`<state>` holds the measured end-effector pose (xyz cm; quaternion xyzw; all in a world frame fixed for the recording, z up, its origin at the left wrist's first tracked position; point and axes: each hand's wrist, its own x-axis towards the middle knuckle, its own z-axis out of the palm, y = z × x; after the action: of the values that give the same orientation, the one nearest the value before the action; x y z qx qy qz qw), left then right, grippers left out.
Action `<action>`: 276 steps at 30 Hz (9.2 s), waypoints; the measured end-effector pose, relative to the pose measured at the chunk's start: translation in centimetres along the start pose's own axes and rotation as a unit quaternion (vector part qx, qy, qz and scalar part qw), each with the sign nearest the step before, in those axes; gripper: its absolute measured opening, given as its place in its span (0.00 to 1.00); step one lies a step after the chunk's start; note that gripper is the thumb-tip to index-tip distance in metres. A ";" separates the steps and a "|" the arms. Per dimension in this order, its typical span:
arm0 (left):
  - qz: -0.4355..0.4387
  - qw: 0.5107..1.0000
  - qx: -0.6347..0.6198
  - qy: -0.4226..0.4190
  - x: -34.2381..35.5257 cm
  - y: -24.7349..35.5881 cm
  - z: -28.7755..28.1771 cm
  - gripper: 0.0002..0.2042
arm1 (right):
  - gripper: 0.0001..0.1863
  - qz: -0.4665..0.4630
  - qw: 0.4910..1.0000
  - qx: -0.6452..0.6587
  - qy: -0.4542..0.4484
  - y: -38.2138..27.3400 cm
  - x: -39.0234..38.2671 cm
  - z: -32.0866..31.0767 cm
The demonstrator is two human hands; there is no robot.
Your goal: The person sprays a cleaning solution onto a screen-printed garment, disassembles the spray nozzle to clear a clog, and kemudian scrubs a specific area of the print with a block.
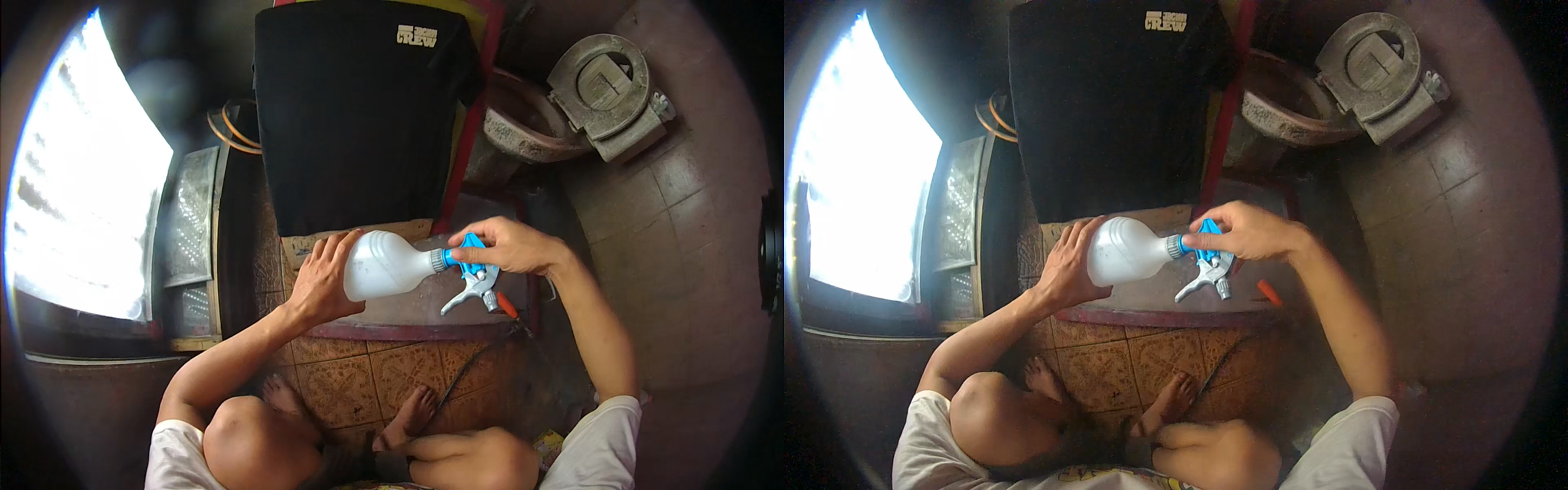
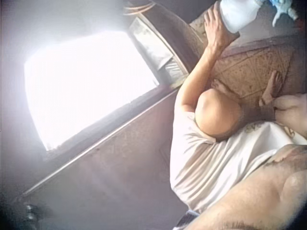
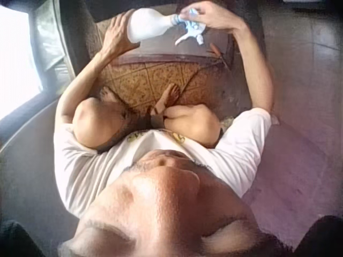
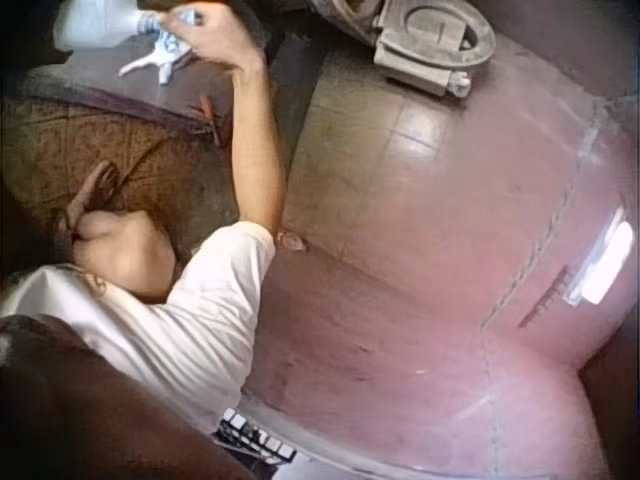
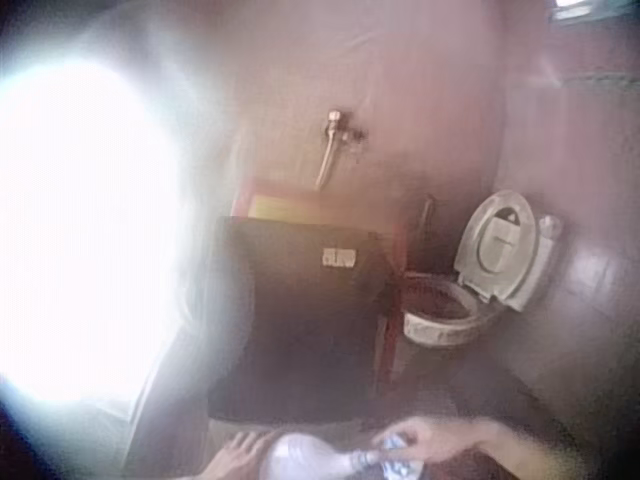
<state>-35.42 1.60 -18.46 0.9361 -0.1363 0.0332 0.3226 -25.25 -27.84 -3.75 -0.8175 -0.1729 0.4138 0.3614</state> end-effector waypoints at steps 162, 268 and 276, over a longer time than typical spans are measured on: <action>-0.170 0.792 -0.572 -0.128 3.7 9.7 1.5 0.36 | 0.13 -0.211 0.803 0.268 0.489 6.7 -1.0 16.3; 0.010 0.948 0.214 -0.235 58.3 -16.9 -34.5 0.12 | 0.22 -0.193 0.917 0.141 0.320 -35.0 44.4 -34.0; 0.018 0.950 0.202 -0.236 58.3 -16.7 -34.8 0.16 | 0.22 -0.216 0.898 0.188 0.336 -36.7 45.6 -32.9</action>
<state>26.12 21.91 7.86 0.9602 -0.2160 -0.1557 0.0844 28.93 8.89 11.07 -0.7674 -0.1328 0.0515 0.6252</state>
